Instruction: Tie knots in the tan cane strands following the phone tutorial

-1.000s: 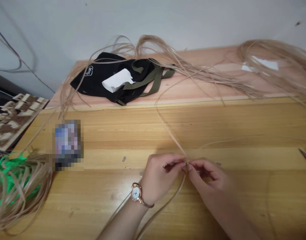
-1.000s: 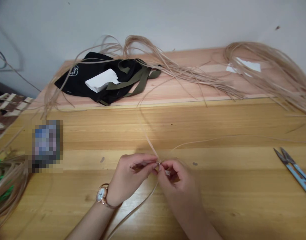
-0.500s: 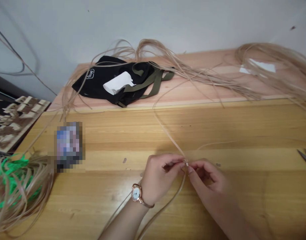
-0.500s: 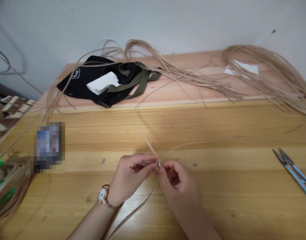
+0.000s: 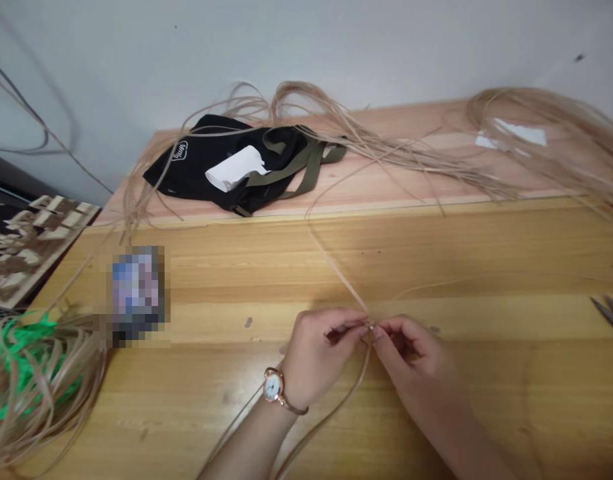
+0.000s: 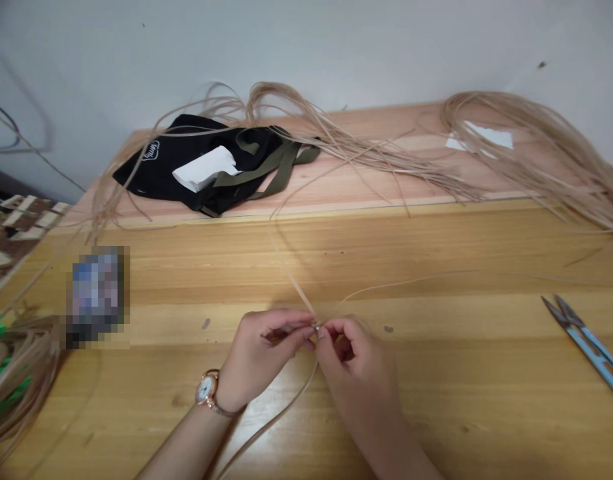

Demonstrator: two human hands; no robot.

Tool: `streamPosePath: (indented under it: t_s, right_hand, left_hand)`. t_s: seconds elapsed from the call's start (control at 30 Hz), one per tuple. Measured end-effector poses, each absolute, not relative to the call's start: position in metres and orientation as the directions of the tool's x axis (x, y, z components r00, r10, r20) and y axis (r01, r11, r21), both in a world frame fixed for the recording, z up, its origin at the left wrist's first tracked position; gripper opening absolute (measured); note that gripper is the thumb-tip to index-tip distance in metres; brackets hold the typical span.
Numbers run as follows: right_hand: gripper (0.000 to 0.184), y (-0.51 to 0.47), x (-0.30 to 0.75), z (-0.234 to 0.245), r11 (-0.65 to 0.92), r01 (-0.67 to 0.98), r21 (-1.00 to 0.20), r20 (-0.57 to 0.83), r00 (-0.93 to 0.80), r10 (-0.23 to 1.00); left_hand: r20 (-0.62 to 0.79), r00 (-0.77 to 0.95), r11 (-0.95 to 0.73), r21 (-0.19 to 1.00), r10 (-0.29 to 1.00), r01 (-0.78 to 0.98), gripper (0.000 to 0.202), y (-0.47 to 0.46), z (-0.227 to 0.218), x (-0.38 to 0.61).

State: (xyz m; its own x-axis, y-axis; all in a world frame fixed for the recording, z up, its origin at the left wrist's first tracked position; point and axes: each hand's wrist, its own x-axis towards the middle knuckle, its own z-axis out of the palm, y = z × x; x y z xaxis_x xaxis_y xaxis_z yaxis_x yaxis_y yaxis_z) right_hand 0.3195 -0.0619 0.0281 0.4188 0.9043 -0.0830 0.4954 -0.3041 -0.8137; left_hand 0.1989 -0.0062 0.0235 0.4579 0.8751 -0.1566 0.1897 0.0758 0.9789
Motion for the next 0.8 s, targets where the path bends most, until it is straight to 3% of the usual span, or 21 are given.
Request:
streamPosePath:
  t_s: [0.23,0.37,0.47,0.53,0.7,0.8]
  right_hand:
    - [0.012,-0.059,0.332,0.036,-0.183,0.595,-0.783,0.023,0.322,0.946]
    - [0.020,-0.046,0.349,0.045,-0.232,0.502,-0.833,-0.207,0.106,0.973]
    - [0.027,-0.031,0.360,0.050,-0.369,0.371,-0.852,-0.451,-0.163,0.877]
    - [0.024,-0.021,0.367,0.050,-0.448,0.305,-0.840,-0.530,-0.294,0.795]
    - [0.019,-0.005,0.382,0.043,-0.516,0.271,-0.813,-0.570,-0.552,0.608]
    - [0.021,-0.002,0.388,0.039,-0.511,0.274,-0.815,-0.557,-0.614,0.559]
  left_hand:
    - [-0.155,0.490,0.087,0.983,0.858,0.159,0.013,-0.006,0.024,0.199]
    - [-0.172,0.534,0.076,0.978,0.828,0.196,0.017,-0.006,0.025,0.198]
    - [-0.213,0.550,0.123,0.973,0.808,0.196,0.029,-0.004,0.023,0.198]
    - [-0.240,0.560,0.170,0.970,0.793,0.175,0.036,-0.002,0.022,0.197]
    - [-0.323,0.634,0.352,0.932,0.703,0.084,0.041,0.003,0.020,0.194]
    - [-0.342,0.684,0.429,0.902,0.644,0.047,0.046,0.006,0.020,0.191]
